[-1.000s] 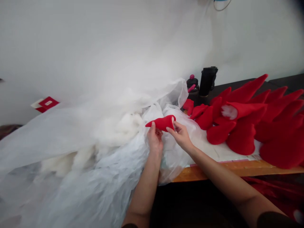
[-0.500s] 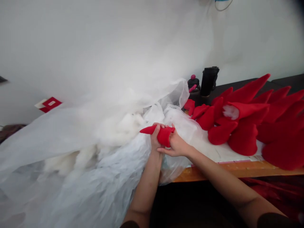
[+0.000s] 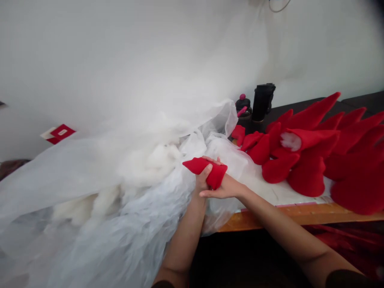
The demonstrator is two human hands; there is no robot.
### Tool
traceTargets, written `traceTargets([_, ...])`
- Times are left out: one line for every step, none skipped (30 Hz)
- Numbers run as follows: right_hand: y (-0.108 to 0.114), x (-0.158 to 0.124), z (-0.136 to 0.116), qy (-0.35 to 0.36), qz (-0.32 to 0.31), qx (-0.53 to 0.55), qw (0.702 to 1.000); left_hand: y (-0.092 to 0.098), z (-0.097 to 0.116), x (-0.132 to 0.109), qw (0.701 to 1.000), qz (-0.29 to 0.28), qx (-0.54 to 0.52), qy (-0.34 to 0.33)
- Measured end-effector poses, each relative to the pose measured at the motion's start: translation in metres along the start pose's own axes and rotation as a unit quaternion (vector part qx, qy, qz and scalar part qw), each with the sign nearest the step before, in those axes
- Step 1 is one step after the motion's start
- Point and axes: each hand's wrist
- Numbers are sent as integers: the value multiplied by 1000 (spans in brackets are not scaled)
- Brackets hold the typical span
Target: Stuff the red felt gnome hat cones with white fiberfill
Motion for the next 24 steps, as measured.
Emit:
traceTargets([0,-1,2,5,7,-65,998,-1,0,0,1000,-13,3,-2])
traceTargets([1,-1,3,5,17,-118,993,-2,-1,0,1000,-23,8,2])
traceTargets([1,-2,5,1,30,-162,986,-3,-1,1,1000,-25,11,12])
traceTargets([1,-1,6,-2,44,-198,979,-3,-1,3,1000,-15,12,23])
traceTargets([2,-1,6,-2,54,-224,973,-2,-1,4,999,5,9,30])
traceTargets([2,0,6,3,57,-235,970,-1,0,6,999,32,1,32])
traceTargets([3,2,5,13,50,-230,972,1,2,8,998,62,-12,27])
traceTargets([3,3,3,24,36,-209,977,4,4,10,995,92,-28,17])
traceTargets([4,4,1,30,20,-172,984,6,6,12,992,115,-44,5])
traceTargets([4,5,-2,26,5,-118,993,9,8,13,990,132,-58,-4])
traceTargets([4,5,-4,12,-9,-46,999,11,10,14,988,139,-70,-8])
traceTargets([5,5,-6,-12,-19,44,999,13,12,14,987,140,-77,-9])
traceTargets([5,4,-7,-41,-26,146,988,13,13,13,988,134,-80,-8])
traceTargets([5,4,-8,-70,-30,250,965,13,14,11,990,121,-78,-5])
traceTargets([6,3,-8,-94,-30,345,933,13,14,10,992,103,-72,1])
traceTargets([6,2,-9,-110,-26,419,901,11,13,8,995,83,-62,7])
traceTargets([5,1,-9,-117,-17,466,877,10,12,7,996,64,-53,13])
traceTargets([5,0,-8,-116,-7,485,867,10,10,5,998,47,-44,19])
traceTargets([5,0,-8,-109,1,475,873,9,9,4,998,36,-38,27])
traceTargets([4,0,-8,-98,5,435,895,9,8,4,998,29,-32,37])
traceTargets([4,1,-8,-85,7,367,926,10,7,4,998,28,-27,46])
traceTargets([3,1,-8,-73,7,276,958,11,7,5,998,32,-22,52])
traceTargets([3,2,-7,-62,4,172,983,13,7,5,998,40,-19,55])
traceTargets([3,2,-7,-55,-1,72,996,14,8,6,997,49,-19,55])
Point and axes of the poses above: each hand's wrist, its own x-axis towards the middle knuckle, its own y-axis out of the back of the hand, z = x × y, and after that the axes turned 6 degrees about -z, right-handed
